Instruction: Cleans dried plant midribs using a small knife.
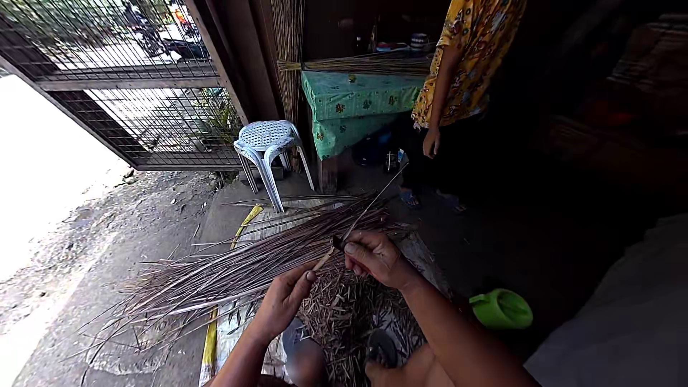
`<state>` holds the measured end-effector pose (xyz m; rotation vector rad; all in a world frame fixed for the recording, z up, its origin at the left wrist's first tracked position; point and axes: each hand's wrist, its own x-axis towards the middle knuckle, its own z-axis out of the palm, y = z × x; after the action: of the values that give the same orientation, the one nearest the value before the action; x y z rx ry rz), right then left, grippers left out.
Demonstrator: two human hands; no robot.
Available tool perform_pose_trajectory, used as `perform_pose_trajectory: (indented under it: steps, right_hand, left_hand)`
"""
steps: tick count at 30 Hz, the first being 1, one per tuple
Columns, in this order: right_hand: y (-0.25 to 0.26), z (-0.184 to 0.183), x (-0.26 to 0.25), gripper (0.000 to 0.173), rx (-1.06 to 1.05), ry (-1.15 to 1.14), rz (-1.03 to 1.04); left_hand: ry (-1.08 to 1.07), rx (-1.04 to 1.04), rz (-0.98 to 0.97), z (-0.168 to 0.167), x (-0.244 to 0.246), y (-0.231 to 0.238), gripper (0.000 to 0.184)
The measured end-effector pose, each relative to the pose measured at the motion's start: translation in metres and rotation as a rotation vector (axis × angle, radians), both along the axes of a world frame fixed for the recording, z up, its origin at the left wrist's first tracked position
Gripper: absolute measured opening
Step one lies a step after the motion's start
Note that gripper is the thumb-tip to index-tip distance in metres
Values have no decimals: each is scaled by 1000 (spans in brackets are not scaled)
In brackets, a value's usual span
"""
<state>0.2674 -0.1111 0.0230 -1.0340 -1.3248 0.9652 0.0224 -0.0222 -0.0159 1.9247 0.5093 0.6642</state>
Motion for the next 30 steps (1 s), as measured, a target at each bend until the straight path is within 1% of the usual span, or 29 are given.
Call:
perform_pose_trajectory:
  steps: [1,5,9,11,13,14,16,18,20,22,30]
  right_hand:
    - [0,0,-1,22,5,-4,2]
    - [2,1,5,21,81,-34,-120]
    - [4,-2,11,22,183,-93,-258]
    - [6,-2,16,22,229,-71,-344]
    - [6,2,25,24,228,-16,-387]
    - [5,5,27,24,207,10,-375]
    - [2,8,27,25,136,33,-289]
    - [-2,7,20,25,52,22,-176]
    - [-4,5,12,24,-34,-2,-111]
    - [-3,4,7,24,-61,-17,-130]
    - [1,1,16,21,49,-38,-337]
  left_hand:
    - [-1,-28,-20,0,-1,1,44]
    - [-2,-118,-91,3,-5,4,43]
    - [-7,-145,-128,4,-3,5,41]
    - [7,-137,-126,3,-4,5,41]
    - [27,-119,-111,1,-5,4,41]
    - [30,-107,-100,1,-5,3,40]
    - [27,-70,-69,1,-3,2,38]
    - [12,-28,-24,0,-1,1,35]
    - [-11,8,21,-3,0,1,34]
    - [-6,24,49,-3,-2,1,33]
    - [14,55,60,-3,-1,2,32]
